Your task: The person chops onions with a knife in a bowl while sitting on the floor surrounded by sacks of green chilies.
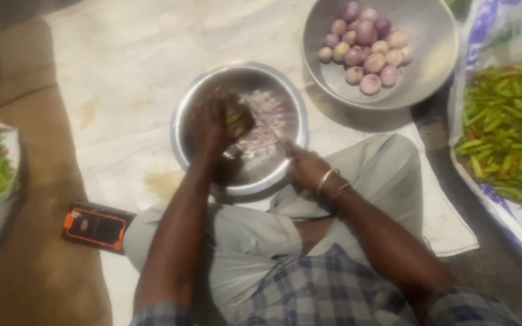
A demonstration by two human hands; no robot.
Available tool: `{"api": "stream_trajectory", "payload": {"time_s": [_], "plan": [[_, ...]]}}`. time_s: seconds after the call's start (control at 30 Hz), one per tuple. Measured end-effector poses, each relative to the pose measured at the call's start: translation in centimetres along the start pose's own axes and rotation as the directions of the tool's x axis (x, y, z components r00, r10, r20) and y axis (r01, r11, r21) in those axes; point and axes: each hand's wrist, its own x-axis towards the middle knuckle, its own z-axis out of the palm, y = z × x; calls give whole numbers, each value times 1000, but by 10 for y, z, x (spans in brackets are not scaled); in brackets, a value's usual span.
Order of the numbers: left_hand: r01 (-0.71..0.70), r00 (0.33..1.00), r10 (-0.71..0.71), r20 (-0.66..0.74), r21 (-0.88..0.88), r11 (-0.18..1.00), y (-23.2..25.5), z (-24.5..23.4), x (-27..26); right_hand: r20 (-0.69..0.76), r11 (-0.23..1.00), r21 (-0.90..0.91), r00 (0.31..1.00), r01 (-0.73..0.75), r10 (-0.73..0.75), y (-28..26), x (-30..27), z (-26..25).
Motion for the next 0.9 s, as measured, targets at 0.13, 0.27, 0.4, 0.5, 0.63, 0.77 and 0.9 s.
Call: {"api": "stream_trajectory", "payload": {"time_s": [0.13,0.27,0.4,0.5,0.63,0.77,0.9], "plan": [[71,948,-83,306,49,996,-15,-1,-2,20,995,94,999,28,-30,0,-8,2],[-123,932,38,360,215,969,-1,7,4,-75,980,135,988,144,-135,22,3,6],[-302,888,303,346,-56,951,44,13,8,-140,918,88,917,388,-374,39,13,16],[-225,957,231,178,-56,973,91,36,36,41,949,66,949,310,-313,38,19,22],[-99,946,198,256,-354,930,161,108,92,157,954,252,966,160,-203,44,25,35],[-179,862,306,405,-321,930,218,206,136,50,898,225,916,379,-399,55,39,56],[-225,855,276,439,-165,960,234,275,131,73,857,367,907,362,-414,57,48,79]]}}
